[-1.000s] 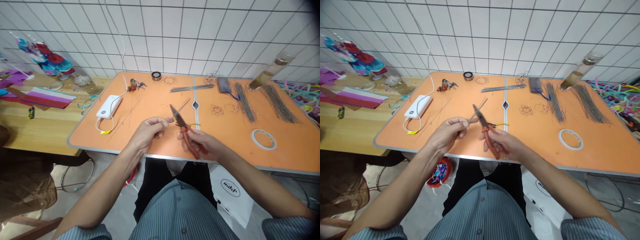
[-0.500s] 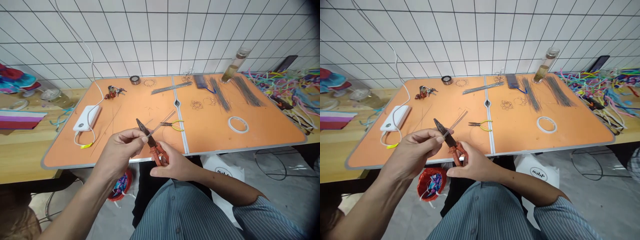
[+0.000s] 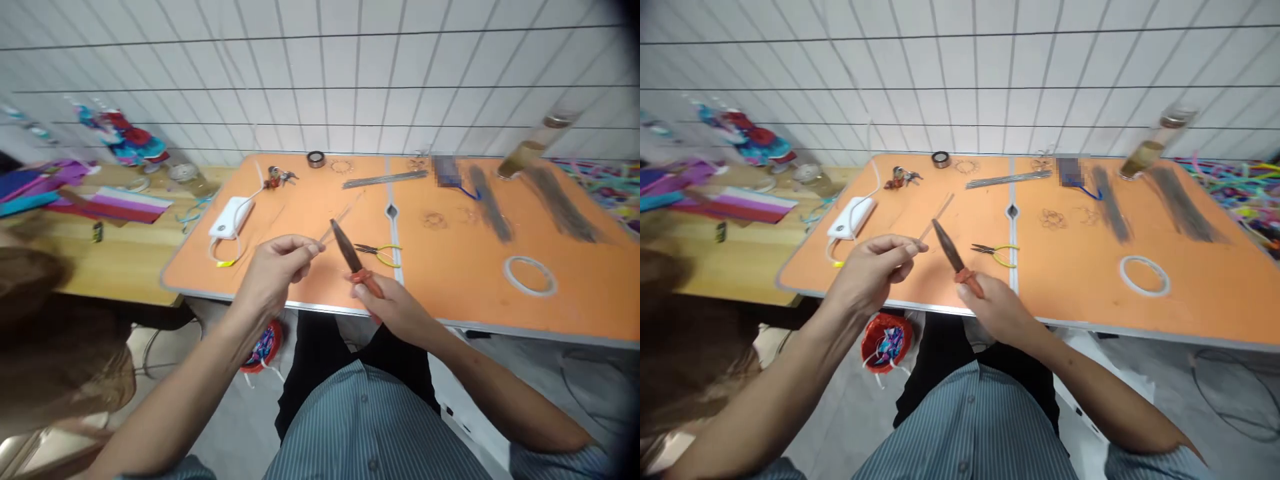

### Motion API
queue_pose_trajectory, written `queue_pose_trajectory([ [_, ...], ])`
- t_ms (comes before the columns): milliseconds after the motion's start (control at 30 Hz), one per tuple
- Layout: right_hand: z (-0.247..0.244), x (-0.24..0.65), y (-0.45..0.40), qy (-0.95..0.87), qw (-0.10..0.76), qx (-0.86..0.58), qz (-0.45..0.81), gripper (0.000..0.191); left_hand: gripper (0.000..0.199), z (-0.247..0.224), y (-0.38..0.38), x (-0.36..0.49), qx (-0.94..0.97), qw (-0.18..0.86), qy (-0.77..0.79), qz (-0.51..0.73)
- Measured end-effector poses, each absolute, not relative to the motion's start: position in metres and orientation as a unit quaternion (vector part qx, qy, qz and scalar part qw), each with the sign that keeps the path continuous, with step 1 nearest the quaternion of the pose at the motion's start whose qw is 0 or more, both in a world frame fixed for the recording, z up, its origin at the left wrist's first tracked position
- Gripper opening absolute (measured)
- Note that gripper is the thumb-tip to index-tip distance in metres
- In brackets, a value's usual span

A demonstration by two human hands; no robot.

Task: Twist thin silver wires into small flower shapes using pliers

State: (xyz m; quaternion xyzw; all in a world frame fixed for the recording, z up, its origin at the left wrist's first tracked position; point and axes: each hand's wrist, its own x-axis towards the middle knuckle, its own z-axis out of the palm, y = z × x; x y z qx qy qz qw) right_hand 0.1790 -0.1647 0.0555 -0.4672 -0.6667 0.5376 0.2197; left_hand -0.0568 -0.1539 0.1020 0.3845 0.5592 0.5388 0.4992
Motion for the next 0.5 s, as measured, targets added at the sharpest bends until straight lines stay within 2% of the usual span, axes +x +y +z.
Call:
queue_pose_trajectory([
  [300, 0.079, 0.191, -0.130, -0.799, 0.111, -0.506, 0.306, 0.039, 0.009, 0.090, -0.128, -0.069, 0.325, 0.523, 0.548, 0.565],
  [500, 0.083, 0.181, -0.113, -0.822, 0.104, -0.490, 0.271, 0.035, 0.005, 0.093, -0.124, -0.071, 0.308, 0.529, 0.558, 0.560],
])
